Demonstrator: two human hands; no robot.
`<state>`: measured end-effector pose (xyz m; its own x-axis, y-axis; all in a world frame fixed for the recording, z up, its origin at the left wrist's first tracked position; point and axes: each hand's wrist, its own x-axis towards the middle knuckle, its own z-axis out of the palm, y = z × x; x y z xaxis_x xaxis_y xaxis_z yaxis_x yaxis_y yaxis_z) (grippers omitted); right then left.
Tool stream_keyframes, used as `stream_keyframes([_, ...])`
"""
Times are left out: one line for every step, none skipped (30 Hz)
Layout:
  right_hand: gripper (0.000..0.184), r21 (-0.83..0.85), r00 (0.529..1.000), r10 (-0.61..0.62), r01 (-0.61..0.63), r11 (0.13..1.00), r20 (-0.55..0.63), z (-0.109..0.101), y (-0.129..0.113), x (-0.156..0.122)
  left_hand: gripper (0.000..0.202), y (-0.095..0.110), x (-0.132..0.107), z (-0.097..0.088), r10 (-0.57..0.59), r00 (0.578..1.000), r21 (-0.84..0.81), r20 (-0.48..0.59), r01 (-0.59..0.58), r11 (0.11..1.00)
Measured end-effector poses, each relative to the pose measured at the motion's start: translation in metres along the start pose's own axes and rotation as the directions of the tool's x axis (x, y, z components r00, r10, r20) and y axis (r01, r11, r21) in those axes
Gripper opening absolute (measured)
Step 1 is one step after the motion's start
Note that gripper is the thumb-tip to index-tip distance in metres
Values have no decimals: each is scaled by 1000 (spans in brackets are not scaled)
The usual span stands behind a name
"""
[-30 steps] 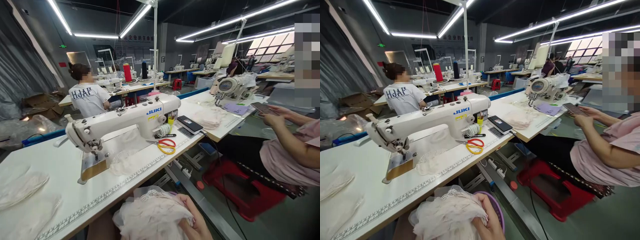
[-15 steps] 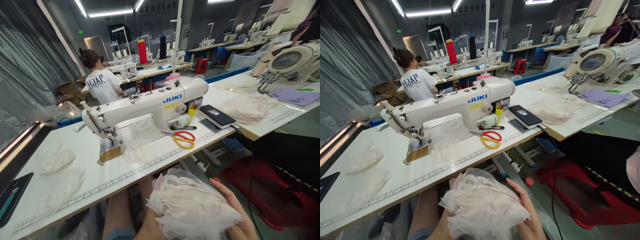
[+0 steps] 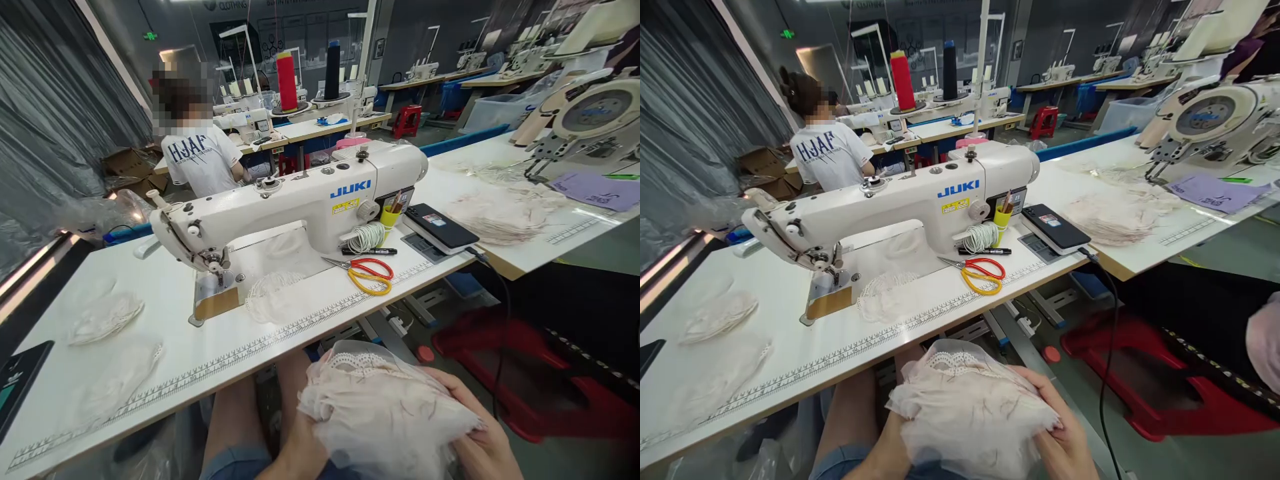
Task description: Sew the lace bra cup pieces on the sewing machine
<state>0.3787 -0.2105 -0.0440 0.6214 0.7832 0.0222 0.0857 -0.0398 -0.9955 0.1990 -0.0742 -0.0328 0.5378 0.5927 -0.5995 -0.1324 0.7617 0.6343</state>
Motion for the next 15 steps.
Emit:
stream_keyframes([35, 1, 999, 46, -46, 999, 5, 2, -4, 2, 50, -1, -2, -1, -24, 1000, -15, 17, 24, 1000])
stream_keyframes([35, 11, 993, 115, -115, 993, 6, 4, -8, 3, 54, -2, -3, -1, -58, 998, -35, 39, 60, 998])
stream_keyframes([35, 33, 980, 198, -198, 980, 9, 7, -13, 4, 56, -3, -2, 0, -99, 993, -61, 60, 103, 993])
stream_keyframes([35, 68, 960, 279, -280, 958, 22, 9, -17, 4, 56, -3, -1, 1, -142, 987, -91, 78, 149, 985])
stream_keyframes([36, 109, 939, 342, -344, 933, 37, 11, -21, 4, 55, -3, 0, 2, -179, 980, -118, 88, 189, 975])
stream_keyframes([38, 150, 922, 385, -387, 910, 47, 13, -25, 4, 54, -4, 2, 4, -204, 975, -138, 86, 214, 967])
stream_keyframes([39, 187, 910, 411, -413, 891, 48, 14, -28, 3, 53, -5, 4, 5, -216, 974, -146, 73, 225, 964])
stream_keyframes([40, 213, 903, 428, -426, 879, 42, 15, -30, 3, 53, -6, 5, 7, -224, 973, -145, 56, 230, 962])
stream_keyframes([41, 233, 899, 438, -432, 871, 30, 15, -32, 2, 53, -6, 6, 8, -235, 971, -141, 41, 238, 961])
stream_keyframes([42, 250, 895, 446, -436, 864, 20, 15, -33, 1, 53, -7, 7, 9, -250, 968, -136, 31, 252, 958])
stream_keyframes([42, 264, 892, 452, -439, 859, 14, 15, -34, 1, 54, -8, 8, 10, -268, 963, -134, 25, 268, 954])
stream_keyframes([41, 274, 890, 456, -441, 855, 12, 15, -34, 1, 54, -9, 8, 11, -284, 959, -135, 23, 285, 949])
stream_keyframes([40, 279, 890, 456, -440, 853, 10, 15, -33, 1, 54, -10, 9, 11, -300, 954, -143, 26, 300, 943])
stream_keyframes([39, 281, 891, 454, -438, 854, 7, 15, -32, 1, 54, -10, 9, 12, -318, 948, -156, 31, 319, 935])
stream_keyframes([39, 284, 891, 454, -436, 854, 4, 14, -30, 1, 54, -10, 10, 12, -341, 939, -172, 38, 342, 924])
